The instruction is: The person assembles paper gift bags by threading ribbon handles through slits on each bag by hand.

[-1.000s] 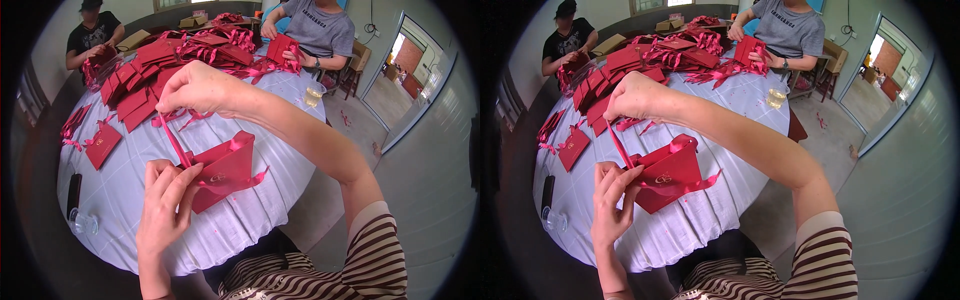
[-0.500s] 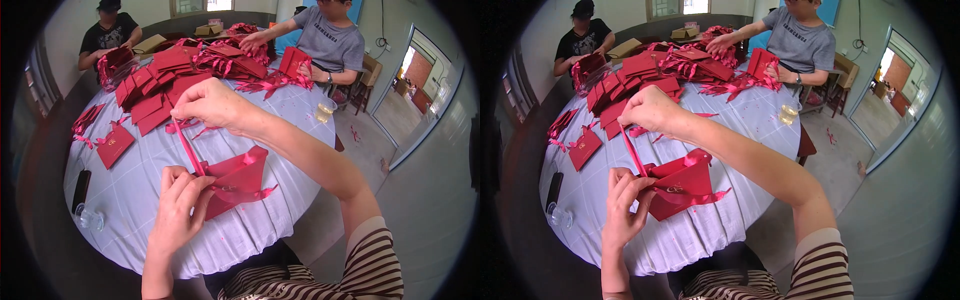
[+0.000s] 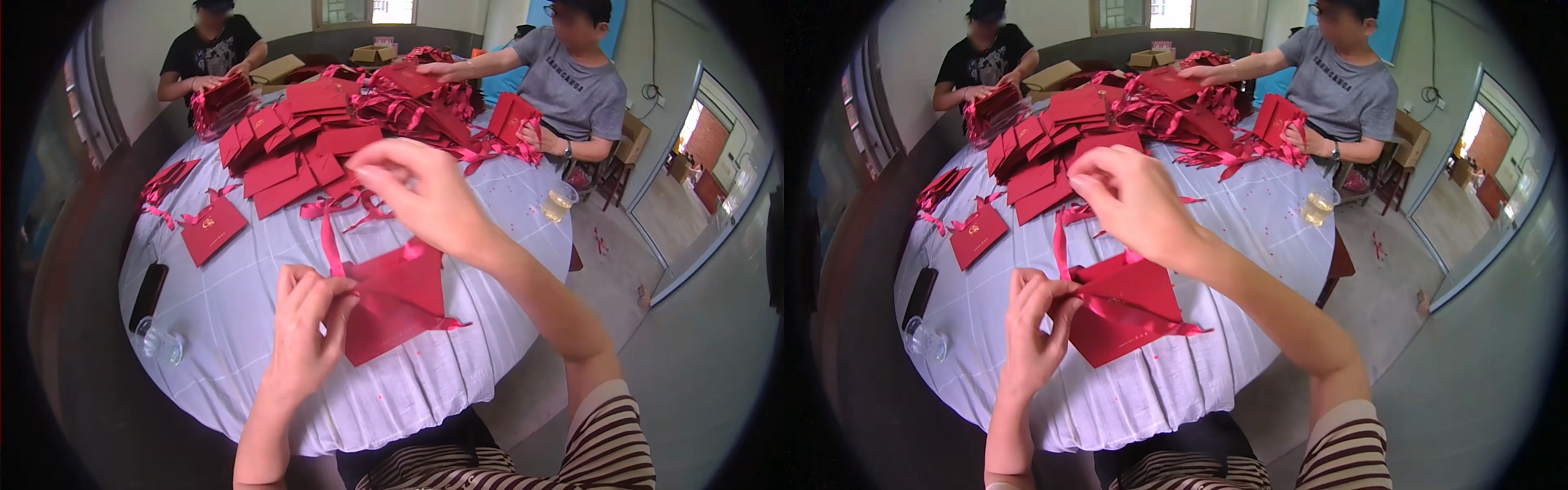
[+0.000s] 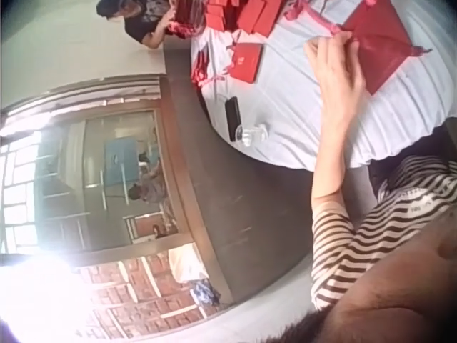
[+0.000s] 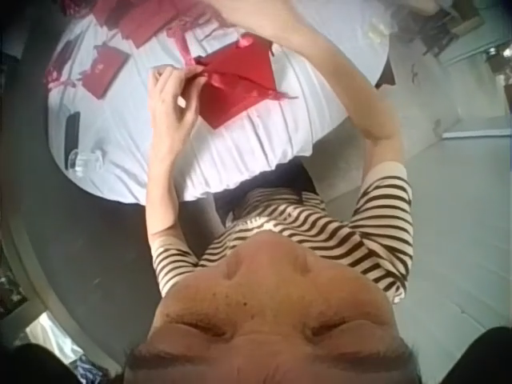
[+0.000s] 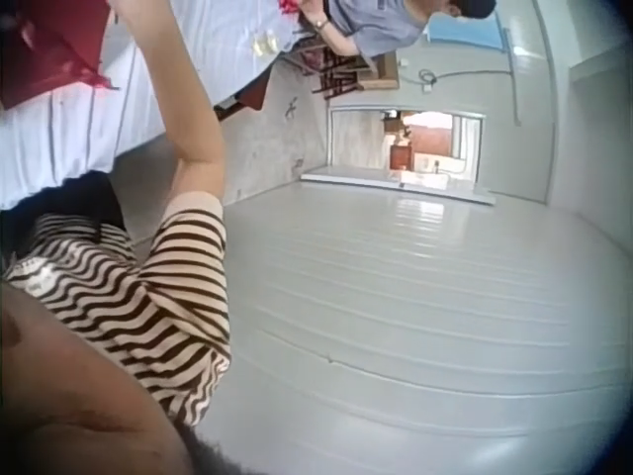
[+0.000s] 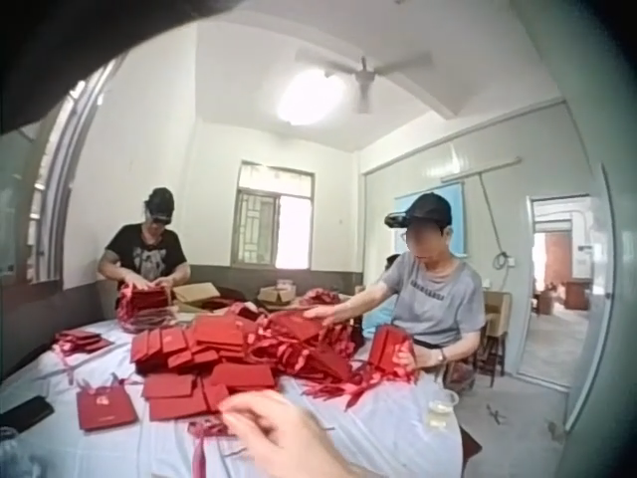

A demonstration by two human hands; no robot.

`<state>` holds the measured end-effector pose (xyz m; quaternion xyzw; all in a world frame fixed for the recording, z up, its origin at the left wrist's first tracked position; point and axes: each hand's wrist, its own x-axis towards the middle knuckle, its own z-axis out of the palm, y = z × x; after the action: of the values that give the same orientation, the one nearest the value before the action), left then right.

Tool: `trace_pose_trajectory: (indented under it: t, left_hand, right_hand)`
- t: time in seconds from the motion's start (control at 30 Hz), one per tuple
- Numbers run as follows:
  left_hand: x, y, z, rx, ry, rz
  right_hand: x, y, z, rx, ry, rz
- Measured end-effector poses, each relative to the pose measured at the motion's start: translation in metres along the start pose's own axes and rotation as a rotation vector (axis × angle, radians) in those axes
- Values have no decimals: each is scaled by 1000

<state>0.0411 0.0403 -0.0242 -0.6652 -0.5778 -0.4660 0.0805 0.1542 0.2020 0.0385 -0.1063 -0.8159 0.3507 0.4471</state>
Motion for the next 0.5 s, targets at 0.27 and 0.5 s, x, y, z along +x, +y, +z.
trace_pose_trajectory:
  t: [0.27,0.5]
  left_hand:
    - [2,-21,8,-167,-31,-353]
    - [-10,-59,16,-195,-83,-608]
  right_hand:
    - [-91,5,16,-421,-160,-98]
    - [-106,27,17,39,-373,416]
